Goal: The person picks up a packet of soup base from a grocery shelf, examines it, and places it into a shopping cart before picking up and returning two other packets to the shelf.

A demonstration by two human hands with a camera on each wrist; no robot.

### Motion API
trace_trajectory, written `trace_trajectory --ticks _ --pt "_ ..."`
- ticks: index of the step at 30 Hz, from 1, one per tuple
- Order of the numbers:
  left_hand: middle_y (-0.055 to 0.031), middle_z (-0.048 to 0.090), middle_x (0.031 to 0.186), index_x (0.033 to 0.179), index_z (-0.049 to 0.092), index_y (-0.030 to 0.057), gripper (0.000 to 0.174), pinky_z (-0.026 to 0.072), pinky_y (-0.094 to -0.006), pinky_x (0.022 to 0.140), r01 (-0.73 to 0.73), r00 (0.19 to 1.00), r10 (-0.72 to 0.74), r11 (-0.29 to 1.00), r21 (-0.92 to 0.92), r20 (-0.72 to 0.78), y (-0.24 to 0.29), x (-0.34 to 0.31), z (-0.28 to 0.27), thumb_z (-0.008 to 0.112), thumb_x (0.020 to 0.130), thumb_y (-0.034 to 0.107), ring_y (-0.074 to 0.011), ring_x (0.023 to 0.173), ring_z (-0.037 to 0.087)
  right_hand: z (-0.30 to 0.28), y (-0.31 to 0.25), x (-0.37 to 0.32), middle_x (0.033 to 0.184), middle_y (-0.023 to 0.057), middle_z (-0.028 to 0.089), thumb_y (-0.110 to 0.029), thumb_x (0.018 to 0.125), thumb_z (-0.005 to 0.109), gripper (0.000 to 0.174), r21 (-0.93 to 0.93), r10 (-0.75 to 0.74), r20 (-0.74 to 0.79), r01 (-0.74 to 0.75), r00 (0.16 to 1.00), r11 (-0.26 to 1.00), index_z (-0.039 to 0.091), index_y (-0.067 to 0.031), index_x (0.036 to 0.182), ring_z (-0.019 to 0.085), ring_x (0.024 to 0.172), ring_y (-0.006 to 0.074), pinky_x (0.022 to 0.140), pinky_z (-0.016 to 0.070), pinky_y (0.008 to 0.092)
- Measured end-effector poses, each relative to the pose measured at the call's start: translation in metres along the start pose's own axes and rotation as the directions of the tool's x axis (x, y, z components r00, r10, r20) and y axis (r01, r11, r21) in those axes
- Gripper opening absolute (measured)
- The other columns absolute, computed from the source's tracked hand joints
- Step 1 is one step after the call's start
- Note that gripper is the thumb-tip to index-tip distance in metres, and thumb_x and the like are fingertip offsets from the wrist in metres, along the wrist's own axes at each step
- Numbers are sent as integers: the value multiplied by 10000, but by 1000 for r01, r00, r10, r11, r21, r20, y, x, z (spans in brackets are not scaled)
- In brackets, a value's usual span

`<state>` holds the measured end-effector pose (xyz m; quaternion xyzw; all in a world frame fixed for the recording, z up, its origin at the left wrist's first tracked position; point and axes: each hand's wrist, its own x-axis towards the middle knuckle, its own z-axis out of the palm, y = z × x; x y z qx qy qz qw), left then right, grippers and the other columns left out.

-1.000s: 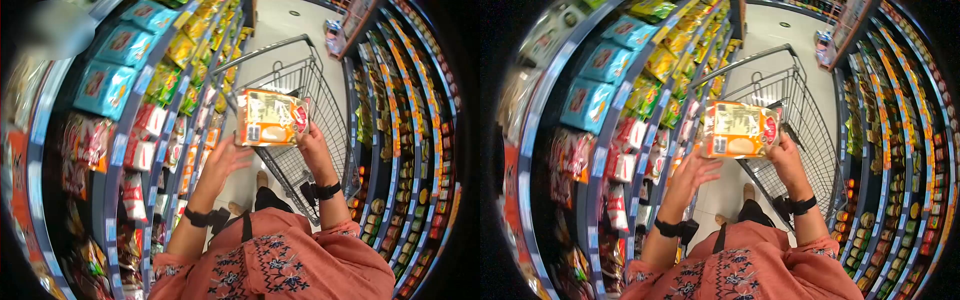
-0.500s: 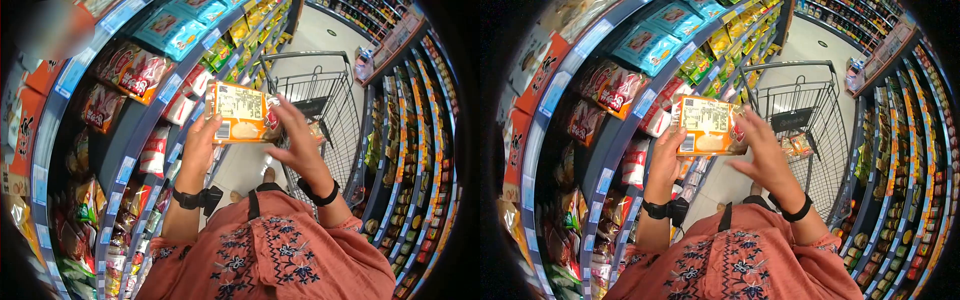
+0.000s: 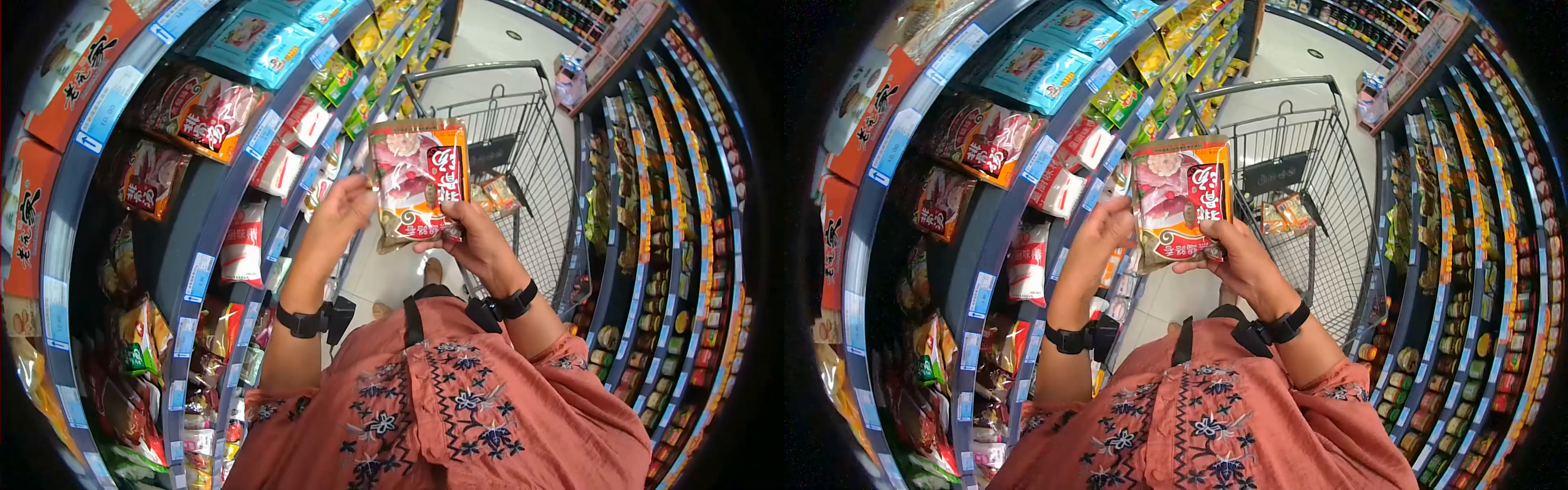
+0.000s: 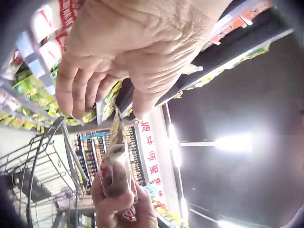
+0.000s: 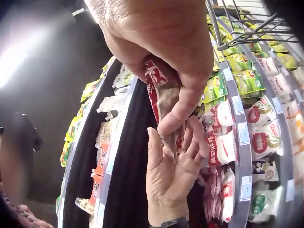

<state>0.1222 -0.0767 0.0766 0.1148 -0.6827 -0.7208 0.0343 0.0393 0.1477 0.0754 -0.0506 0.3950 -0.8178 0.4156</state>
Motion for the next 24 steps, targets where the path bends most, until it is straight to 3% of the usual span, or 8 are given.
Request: trace_trajectory --ticks 2,5,8,12,15,20,23,24 --pt "-78 637 1196 1328 530 0 491 497 -304 906 130 977 -120 991 -45 178 -7 0 2 680 965 295 -137 1064 605 0 1 -4 1244 183 619 -166 992 523 405 12 -24 6 24 1000 1000 457 31 1340 682 1046 308 820 628 490" --pt "-71 643 1180 1308 546 3 440 502 -291 889 30 978 3 987 -155 207 -12 -5 17 669 974 262 -122 1063 603 4 9 -7 1252 173 619 -176 992 534 410 11 -56 7 56 998 998 463 26 1343 668 1078 303 853 618 495" --pt "-67 661 1160 1306 550 -3 413 504 -271 885 17 986 12 985 -174 164 -6 -9 16 655 984 234 -102 1023 618 8 13 -10 1245 137 623 -208 975 582 436 -5 -35 10 35 999 999 477 15 1335 654 1090 267 884 602 484" --pt "-63 666 1151 1306 552 -5 394 512 -257 873 32 998 -25 993 -116 61 14 -14 -1 632 998 227 -97 987 633 7 20 -3 1205 107 631 -257 920 696 521 -262 -9 78 29 997 965 499 5 1325 657 989 194 841 597 401" --pt "-72 670 1105 1271 549 -19 399 514 -262 846 -12 1000 12 995 -95 -3 29 -16 -12 634 998 261 -88 973 625 22 26 5 1187 102 642 -248 914 713 536 -274 85 181 -33 980 961 489 -1 1334 667 986 195 845 595 380" --pt "-84 662 1152 1307 521 -16 460 509 -277 874 -195 976 153 932 -305 -157 28 -25 -10 668 975 267 -121 990 636 42 43 26 1207 110 657 -200 951 681 471 51 13 182 -23 983 998 493 -21 1343 686 1029 231 842 600 380" --pt "-83 648 1190 1304 536 -4 451 502 -310 891 -204 955 156 963 -176 -253 17 -32 -13 694 956 236 -140 1036 617 54 56 37 1202 105 654 -181 965 657 435 33 45 219 -53 975 998 504 -31 1343 688 1007 248 846 598 399" --pt "-77 646 1153 1268 545 -6 413 498 -293 882 -198 947 150 969 -146 -285 19 -37 -17 691 959 226 -123 1015 606 54 57 39 1174 105 669 -208 973 649 398 -100 120 248 -98 961 990 529 -32 1309 691 1002 240 835 595 385"
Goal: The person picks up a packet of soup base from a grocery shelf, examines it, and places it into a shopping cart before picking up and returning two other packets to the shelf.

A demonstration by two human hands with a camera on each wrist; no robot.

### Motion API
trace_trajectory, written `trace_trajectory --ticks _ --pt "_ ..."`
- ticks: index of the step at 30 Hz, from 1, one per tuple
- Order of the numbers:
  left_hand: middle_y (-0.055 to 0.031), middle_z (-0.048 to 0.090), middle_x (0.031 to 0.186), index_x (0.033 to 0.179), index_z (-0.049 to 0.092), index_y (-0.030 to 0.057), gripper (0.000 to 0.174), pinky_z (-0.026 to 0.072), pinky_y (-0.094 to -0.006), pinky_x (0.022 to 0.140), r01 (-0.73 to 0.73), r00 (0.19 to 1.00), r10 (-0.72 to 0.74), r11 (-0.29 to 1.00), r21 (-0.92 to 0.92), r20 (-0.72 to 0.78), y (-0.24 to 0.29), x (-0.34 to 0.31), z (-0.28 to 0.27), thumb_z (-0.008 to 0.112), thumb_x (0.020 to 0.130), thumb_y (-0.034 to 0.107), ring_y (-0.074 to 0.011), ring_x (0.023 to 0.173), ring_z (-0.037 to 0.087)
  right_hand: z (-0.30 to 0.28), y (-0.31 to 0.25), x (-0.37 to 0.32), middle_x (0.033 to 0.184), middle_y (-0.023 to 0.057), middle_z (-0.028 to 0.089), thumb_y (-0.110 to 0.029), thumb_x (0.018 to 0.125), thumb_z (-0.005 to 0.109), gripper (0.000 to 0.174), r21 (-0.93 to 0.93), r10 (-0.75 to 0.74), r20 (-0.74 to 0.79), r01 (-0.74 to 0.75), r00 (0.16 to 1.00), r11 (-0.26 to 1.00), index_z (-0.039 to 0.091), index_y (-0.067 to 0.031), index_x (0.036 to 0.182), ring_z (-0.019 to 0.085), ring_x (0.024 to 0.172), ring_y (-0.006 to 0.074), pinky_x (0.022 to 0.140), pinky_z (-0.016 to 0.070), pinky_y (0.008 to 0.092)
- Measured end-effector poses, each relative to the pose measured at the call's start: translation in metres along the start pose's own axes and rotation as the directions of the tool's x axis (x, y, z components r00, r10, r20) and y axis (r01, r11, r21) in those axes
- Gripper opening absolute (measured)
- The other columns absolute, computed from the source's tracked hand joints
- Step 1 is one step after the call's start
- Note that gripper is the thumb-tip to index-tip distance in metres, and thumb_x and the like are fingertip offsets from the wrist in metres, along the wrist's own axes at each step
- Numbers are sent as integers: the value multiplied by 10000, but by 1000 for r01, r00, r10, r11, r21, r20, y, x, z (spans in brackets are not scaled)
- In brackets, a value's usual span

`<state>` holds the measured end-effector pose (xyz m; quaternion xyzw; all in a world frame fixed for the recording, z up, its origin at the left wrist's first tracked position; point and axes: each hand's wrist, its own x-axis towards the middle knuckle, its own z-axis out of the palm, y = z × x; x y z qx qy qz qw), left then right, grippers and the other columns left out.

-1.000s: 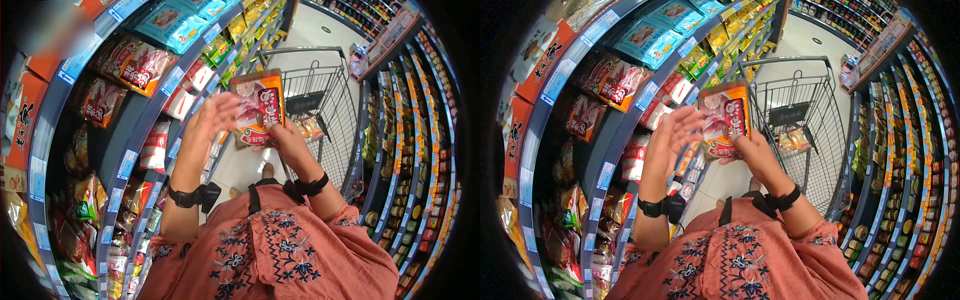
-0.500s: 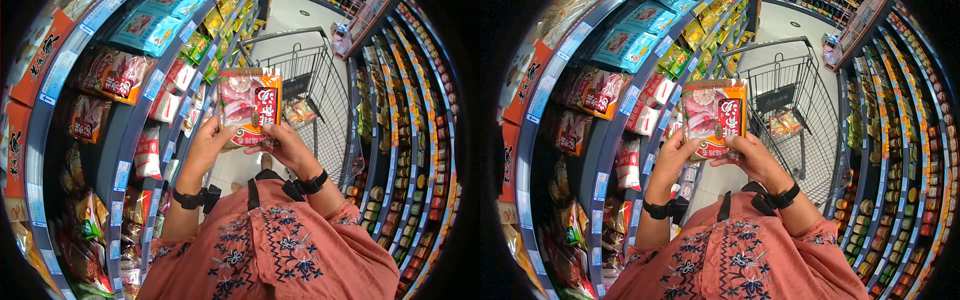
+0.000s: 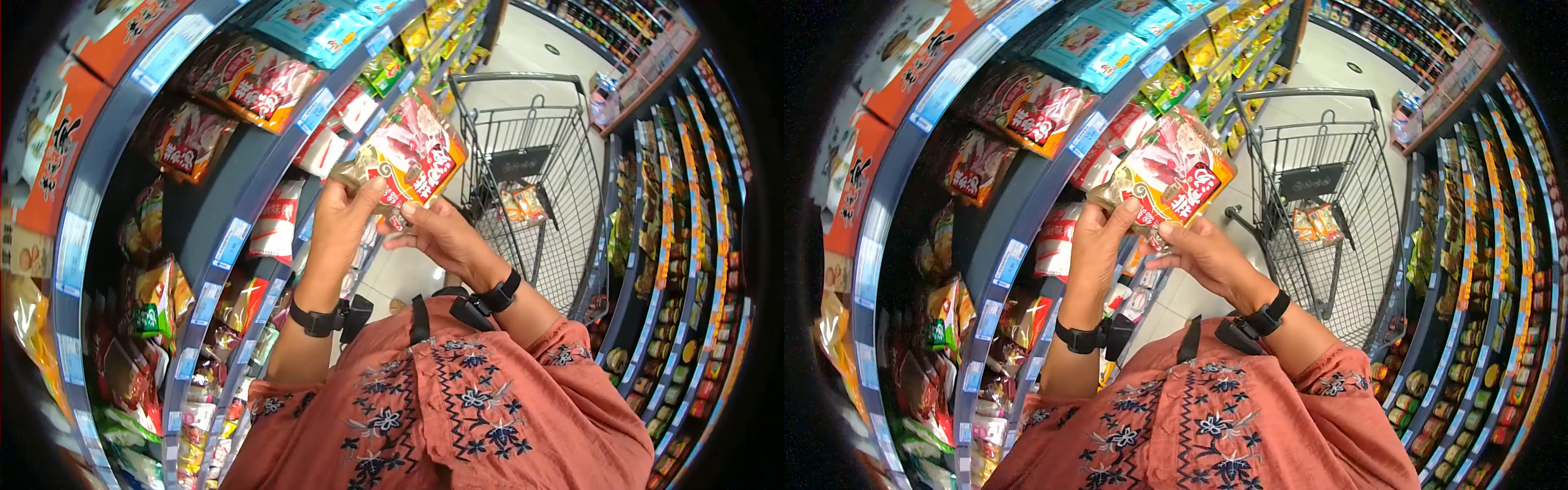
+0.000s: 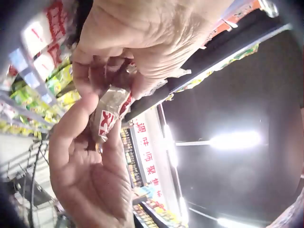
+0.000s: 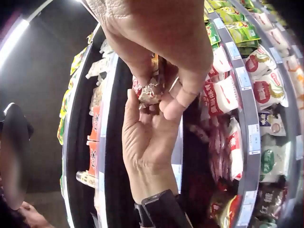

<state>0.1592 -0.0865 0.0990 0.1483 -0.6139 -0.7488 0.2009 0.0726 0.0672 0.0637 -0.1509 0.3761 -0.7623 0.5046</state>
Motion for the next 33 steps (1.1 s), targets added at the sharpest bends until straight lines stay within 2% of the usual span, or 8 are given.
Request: trace_trajectory --ticks 4,7,9,13,18,21,30,33 --pt "-73 656 1085 1208 546 1 351 498 -303 849 -182 982 189 950 256 -4 17 1 -30 681 955 204 -128 960 606 -2 -20 -1 950 77 724 -325 1017 585 306 -484 282 94 -203 955 851 643 -41 1116 699 921 183 772 570 318" --pt "-123 663 1038 1196 527 2 352 498 -343 832 -186 977 212 794 578 22 51 -7 -39 676 940 192 -198 933 629 7 -56 0 1116 117 700 -253 1005 607 299 -603 81 161 33 984 797 624 -5 1170 666 995 177 849 537 306" --pt "-194 664 992 1191 514 2 362 498 -383 809 -245 960 272 689 682 69 47 -7 -49 676 925 187 -291 890 653 23 -66 9 1174 104 679 -203 983 639 277 -618 -262 250 362 932 698 624 -4 1176 632 1072 164 922 495 295" --pt "-177 683 1016 1220 547 20 345 505 -374 809 -337 941 248 612 715 231 69 -16 -44 672 925 147 -287 907 661 53 -78 29 1179 67 663 -164 934 699 348 -803 -389 489 577 781 149 604 0 1225 591 1125 118 967 461 285" --pt "-112 694 1015 1187 602 -1 317 515 -328 817 -421 889 399 525 740 223 70 -18 -43 697 916 134 -166 887 635 49 -56 57 883 -20 641 -194 941 689 243 -658 -213 411 450 886 604 659 6 1076 544 819 50 724 465 248" --pt "-89 689 980 1138 616 -6 311 517 -308 767 -168 959 281 643 747 -26 77 -22 -54 726 901 163 -137 839 613 56 -53 59 896 -26 638 -179 953 674 203 -653 -214 295 360 931 666 659 0 1049 554 826 44 726 473 242" --pt "-30 659 887 1071 609 16 243 477 -262 713 -205 878 469 552 808 -97 96 -28 -78 699 940 200 -96 810 585 85 -52 81 1098 21 672 -136 987 615 290 -434 -82 361 245 929 867 591 3 1240 621 946 67 839 522 250" --pt "-52 661 988 1165 569 0 324 498 -276 758 -225 840 464 768 599 -280 98 -26 -82 684 959 223 -121 866 606 96 -51 97 1091 26 674 -129 984 615 278 -314 -141 360 262 922 913 598 4 1228 623 937 68 834 523 250"
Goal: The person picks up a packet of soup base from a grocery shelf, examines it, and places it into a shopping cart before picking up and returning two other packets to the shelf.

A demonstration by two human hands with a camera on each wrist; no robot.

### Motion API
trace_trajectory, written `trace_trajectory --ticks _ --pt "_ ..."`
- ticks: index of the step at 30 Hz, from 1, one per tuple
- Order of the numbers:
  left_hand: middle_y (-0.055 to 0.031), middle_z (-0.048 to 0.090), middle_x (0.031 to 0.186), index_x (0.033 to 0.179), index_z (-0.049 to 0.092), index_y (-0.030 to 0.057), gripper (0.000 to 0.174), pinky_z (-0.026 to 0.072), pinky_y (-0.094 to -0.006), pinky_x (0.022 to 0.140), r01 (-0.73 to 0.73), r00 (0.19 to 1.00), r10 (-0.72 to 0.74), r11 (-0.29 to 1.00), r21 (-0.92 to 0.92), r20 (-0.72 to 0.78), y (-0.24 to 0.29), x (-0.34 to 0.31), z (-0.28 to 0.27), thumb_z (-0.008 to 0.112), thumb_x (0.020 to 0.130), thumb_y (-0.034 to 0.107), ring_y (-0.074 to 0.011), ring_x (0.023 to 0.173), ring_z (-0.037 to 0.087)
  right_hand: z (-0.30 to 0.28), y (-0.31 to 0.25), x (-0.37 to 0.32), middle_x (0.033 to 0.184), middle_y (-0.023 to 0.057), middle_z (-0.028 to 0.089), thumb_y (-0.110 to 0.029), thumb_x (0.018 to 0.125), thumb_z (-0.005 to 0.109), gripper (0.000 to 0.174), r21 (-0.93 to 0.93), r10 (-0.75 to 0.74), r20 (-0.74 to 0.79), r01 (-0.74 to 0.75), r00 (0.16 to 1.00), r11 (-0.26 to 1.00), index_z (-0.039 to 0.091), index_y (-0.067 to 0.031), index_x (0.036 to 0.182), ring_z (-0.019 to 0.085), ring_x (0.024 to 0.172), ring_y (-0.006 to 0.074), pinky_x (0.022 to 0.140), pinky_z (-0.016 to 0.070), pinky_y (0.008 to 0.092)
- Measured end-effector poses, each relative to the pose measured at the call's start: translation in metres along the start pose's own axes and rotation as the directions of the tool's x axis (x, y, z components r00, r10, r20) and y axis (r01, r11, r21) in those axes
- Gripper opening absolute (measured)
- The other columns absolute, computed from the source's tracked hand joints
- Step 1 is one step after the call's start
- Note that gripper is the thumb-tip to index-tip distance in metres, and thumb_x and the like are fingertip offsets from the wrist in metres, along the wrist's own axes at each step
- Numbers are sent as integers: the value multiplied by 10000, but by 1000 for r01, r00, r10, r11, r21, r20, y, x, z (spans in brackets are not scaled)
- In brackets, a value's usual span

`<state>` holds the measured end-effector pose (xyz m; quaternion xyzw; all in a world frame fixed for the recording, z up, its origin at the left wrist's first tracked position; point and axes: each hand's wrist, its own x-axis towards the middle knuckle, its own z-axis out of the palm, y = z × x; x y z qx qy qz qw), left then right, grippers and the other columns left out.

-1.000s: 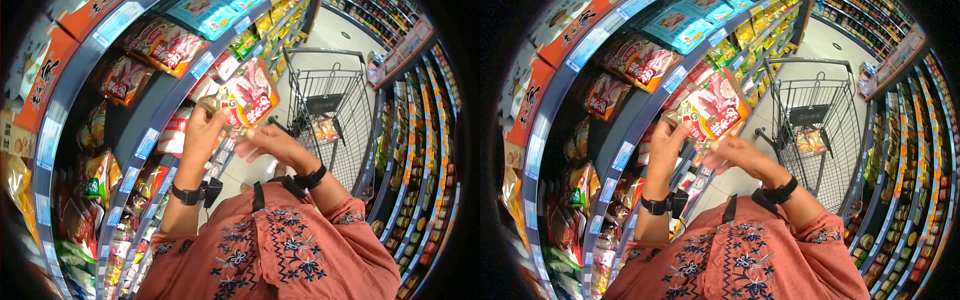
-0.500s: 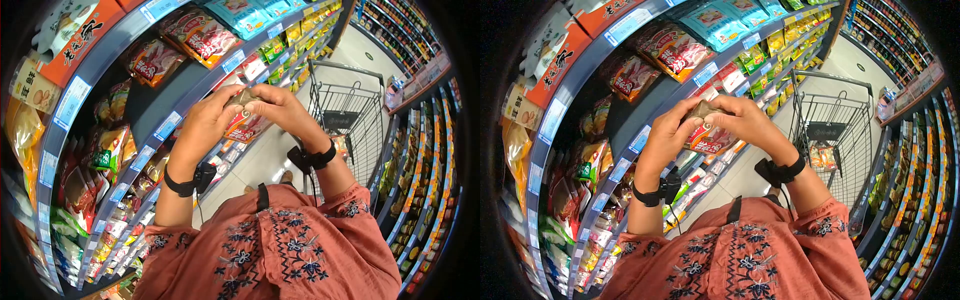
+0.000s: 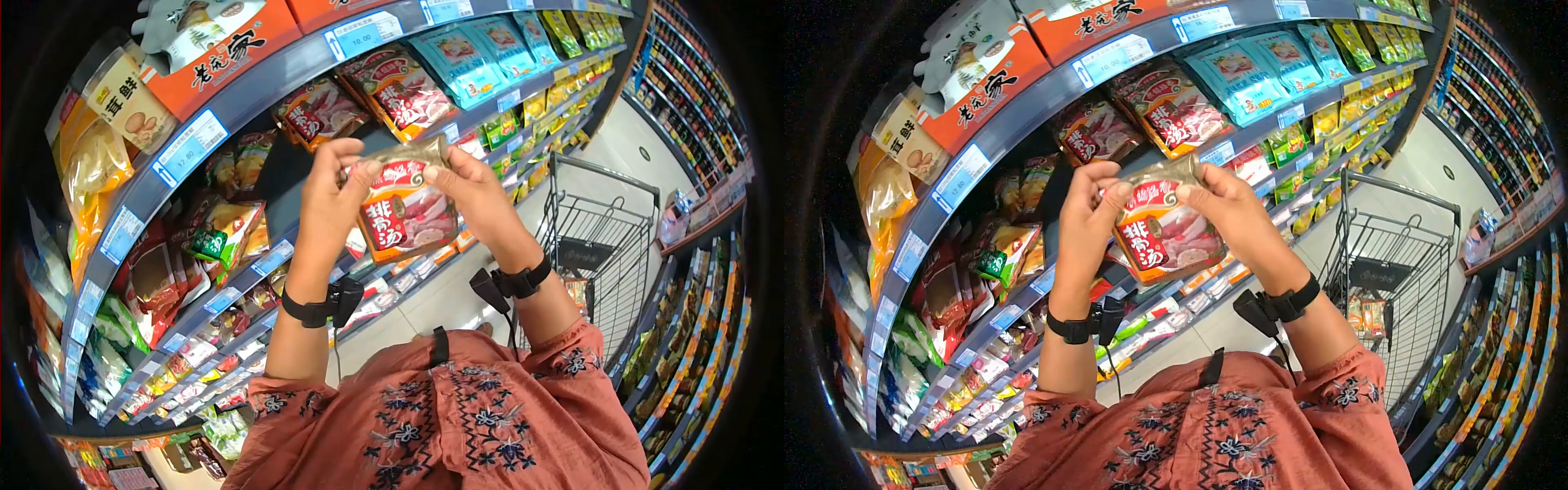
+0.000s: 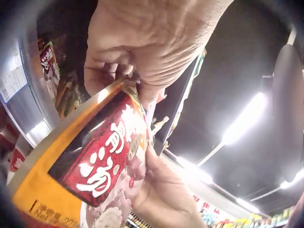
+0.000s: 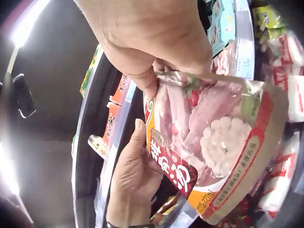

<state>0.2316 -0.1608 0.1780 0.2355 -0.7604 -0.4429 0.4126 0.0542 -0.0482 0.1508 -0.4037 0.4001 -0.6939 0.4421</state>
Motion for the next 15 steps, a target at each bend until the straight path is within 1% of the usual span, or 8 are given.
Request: trace_trajectory --ticks 1,4,5,9,10,12,13,15 --pt "-77 642 1137 1296 509 -3 453 501 -292 871 77 996 -73 994 -82 45 -3 3 -7 689 959 241 -148 986 612 1 -1 7 1087 36 676 -118 981 611 264 95 25 -18 -23 1000 995 603 5 1215 628 931 74 827 524 250" --pt "-87 618 1232 1368 478 -1 542 472 -309 969 152 976 -115 968 -201 185 -4 -2 -10 709 941 242 -153 1098 591 1 -4 31 1074 40 677 -114 981 606 251 125 -5 13 3 1000 992 606 5 1202 631 925 79 821 526 255" --pt "-96 622 1228 1365 469 4 583 485 -305 953 203 959 -158 963 -178 236 -6 -5 -10 740 917 261 -142 1096 591 4 -6 37 1058 43 678 -109 978 606 252 107 -20 21 17 1000 994 604 12 1199 631 924 81 827 524 259" --pt "-91 634 1217 1314 511 -9 482 497 -314 947 156 987 -140 960 -231 84 -17 0 -13 702 936 221 -144 1088 605 9 -5 66 1102 69 667 -116 972 606 302 148 17 95 -31 995 989 584 13 1244 624 962 94 841 521 261" --pt "-99 649 1188 1287 531 -19 449 507 -311 926 152 988 -145 945 -290 46 -17 6 -14 684 946 230 -144 1047 628 9 -4 72 1121 84 664 -120 971 604 313 26 -26 55 24 998 999 578 18 1251 622 985 100 847 523 269" --pt "-101 667 1140 1260 554 -26 422 516 -311 903 119 989 -136 962 -246 -57 -19 21 -23 667 954 242 -143 1008 646 12 -5 81 1160 114 657 -127 969 599 336 -220 -134 1 131 991 967 566 28 1265 618 1032 114 857 526 285" --pt "-103 676 1121 1256 566 -27 415 520 -312 876 144 981 -171 960 -239 -96 -24 29 -29 656 958 249 -137 978 648 19 -6 81 1201 161 649 -141 961 595 364 -159 -128 -43 120 991 980 555 39 1275 626 1088 173 909 518 323" --pt "-113 680 1129 1263 572 -34 421 501 -311 877 141 971 -178 965 -219 -159 -36 45 -40 658 958 243 -147 963 642 14 14 87 1227 192 636 -126 940 602 373 -398 -340 53 333 939 855 561 31 1276 632 1112 249 951 502 357"
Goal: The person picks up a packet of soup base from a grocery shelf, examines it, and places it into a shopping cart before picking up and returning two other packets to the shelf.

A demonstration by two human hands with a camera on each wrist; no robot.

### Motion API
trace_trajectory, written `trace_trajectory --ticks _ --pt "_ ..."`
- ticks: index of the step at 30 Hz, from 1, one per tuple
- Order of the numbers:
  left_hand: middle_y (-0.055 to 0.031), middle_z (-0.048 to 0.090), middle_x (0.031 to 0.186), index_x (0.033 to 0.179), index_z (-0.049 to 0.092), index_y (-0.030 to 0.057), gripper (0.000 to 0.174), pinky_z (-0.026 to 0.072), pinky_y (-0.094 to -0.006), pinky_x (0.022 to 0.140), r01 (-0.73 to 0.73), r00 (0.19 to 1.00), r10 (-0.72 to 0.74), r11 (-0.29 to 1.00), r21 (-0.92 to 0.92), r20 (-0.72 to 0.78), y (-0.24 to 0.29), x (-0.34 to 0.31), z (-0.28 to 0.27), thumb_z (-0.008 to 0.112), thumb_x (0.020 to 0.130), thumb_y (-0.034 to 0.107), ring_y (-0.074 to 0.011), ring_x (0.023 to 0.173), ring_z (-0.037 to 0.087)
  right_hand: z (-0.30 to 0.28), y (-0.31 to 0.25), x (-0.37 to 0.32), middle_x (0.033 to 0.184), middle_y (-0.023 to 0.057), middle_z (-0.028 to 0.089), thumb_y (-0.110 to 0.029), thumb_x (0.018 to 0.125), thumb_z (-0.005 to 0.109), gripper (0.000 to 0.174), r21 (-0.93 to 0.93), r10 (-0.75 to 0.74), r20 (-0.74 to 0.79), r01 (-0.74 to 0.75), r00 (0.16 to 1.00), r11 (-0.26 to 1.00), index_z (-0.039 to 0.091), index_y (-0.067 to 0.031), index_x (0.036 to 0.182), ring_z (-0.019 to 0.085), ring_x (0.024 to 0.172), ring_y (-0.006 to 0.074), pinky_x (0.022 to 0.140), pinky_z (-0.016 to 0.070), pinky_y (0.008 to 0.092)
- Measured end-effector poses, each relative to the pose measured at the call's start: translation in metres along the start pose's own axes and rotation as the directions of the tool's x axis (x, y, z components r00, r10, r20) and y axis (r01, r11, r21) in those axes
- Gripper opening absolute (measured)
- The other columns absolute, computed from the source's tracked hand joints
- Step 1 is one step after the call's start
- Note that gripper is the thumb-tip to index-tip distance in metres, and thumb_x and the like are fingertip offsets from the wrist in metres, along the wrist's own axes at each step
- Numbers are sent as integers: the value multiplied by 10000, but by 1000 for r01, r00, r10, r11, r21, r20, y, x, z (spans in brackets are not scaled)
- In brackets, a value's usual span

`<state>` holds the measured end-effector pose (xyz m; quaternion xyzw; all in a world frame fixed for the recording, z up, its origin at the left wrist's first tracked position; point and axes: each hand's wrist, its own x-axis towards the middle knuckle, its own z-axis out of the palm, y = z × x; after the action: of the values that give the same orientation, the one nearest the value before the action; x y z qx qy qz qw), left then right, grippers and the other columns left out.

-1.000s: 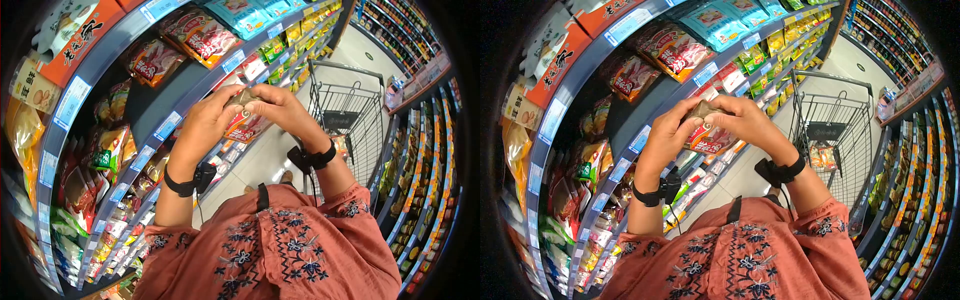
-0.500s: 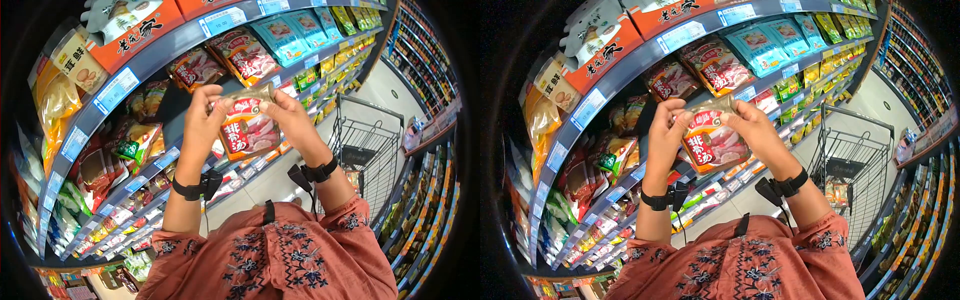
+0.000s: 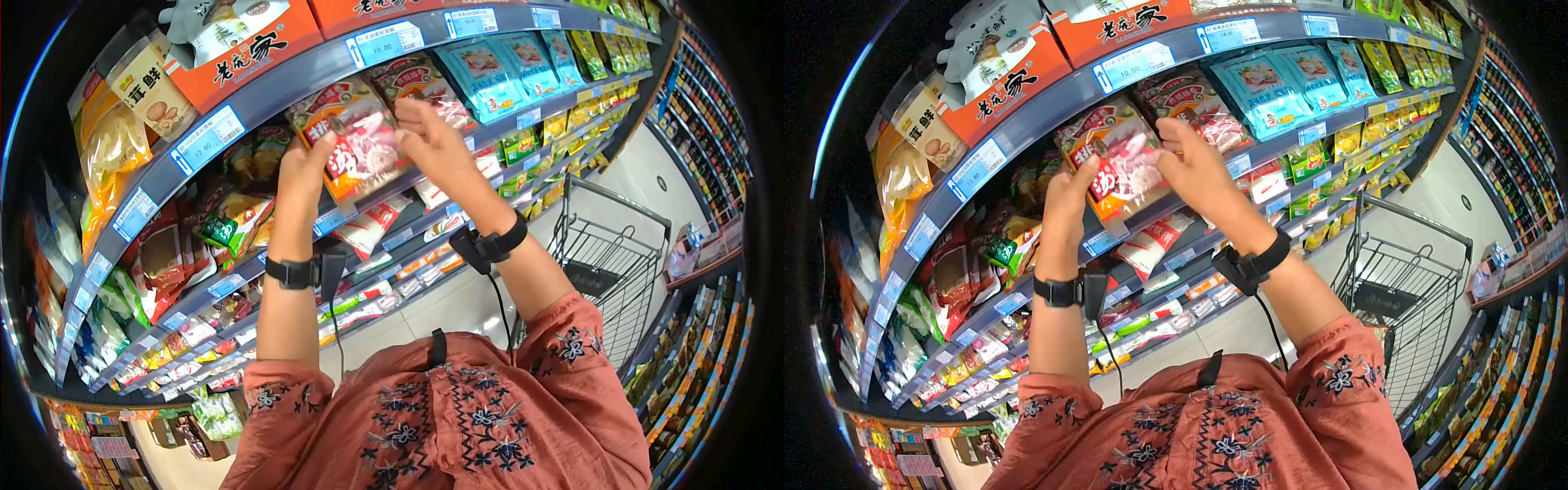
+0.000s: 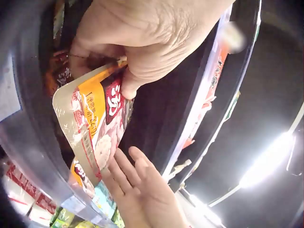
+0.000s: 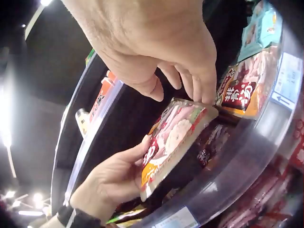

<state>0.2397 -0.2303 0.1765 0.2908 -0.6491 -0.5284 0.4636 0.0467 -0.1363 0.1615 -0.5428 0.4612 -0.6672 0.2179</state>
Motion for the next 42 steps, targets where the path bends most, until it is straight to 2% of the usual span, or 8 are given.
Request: trace_trajectory --ticks 2,5,13,17,21,29,35,42 --pt "-107 683 1134 1269 578 -23 420 491 -317 885 -27 993 28 1000 15 -111 -7 16 -2 663 955 242 -163 961 643 1 16 -5 1262 231 606 -94 895 619 396 -293 -221 67 231 973 928 572 16 1272 596 1162 387 1011 472 414" --pt "-93 691 1133 1257 602 -2 397 486 -328 890 -30 983 41 998 63 -177 -37 46 -15 672 950 239 -179 966 646 4 22 -19 1331 207 585 -116 910 625 381 -497 -293 179 344 939 797 586 -4 1272 559 1253 346 1056 445 402" --pt "-87 714 1091 1203 657 9 347 492 -343 868 146 986 -134 981 126 -98 -57 75 -8 688 939 234 -185 955 658 14 31 -28 1278 230 596 -162 904 665 396 -537 -261 254 360 931 762 594 8 1254 556 1198 408 1012 470 447" --pt "-28 721 951 1120 700 87 326 517 -327 616 105 994 -94 958 268 -54 -83 93 -15 726 915 339 -133 750 674 17 36 -25 1233 211 616 -184 887 687 401 -571 -283 309 415 908 709 604 24 1220 573 1147 393 999 457 457" --pt "-136 715 1114 1221 644 7 397 490 -372 900 174 983 -135 902 396 -126 -75 91 -11 693 898 234 -266 998 676 21 41 -24 1173 183 641 -220 883 687 370 -621 -268 354 439 896 649 630 11 1166 588 1103 361 1010 424 458" --pt "-249 659 1200 1234 625 12 474 473 -448 966 234 972 -170 747 623 -161 -81 106 -26 710 862 293 -387 1162 613 27 47 -16 1057 134 673 -281 912 640 284 -691 -231 383 444 894 571 664 -26 1035 616 1034 302 987 399 439" --pt "-250 627 1206 1130 657 3 391 470 -495 957 -125 930 360 505 854 -76 -47 61 5 681 872 296 -414 1152 595 26 60 -17 983 113 683 -288 899 650 253 -673 -311 349 467 884 573 702 -48 959 629 1013 285 1013 379 452" --pt "-273 667 1075 1154 667 21 371 490 -481 895 -185 982 13 285 941 189 -28 21 30 540 965 315 -442 1046 627 18 52 -21 1090 139 669 -195 883 657 237 -633 -276 357 448 893 631 677 -12 1032 614 1082 302 1048 388 447"
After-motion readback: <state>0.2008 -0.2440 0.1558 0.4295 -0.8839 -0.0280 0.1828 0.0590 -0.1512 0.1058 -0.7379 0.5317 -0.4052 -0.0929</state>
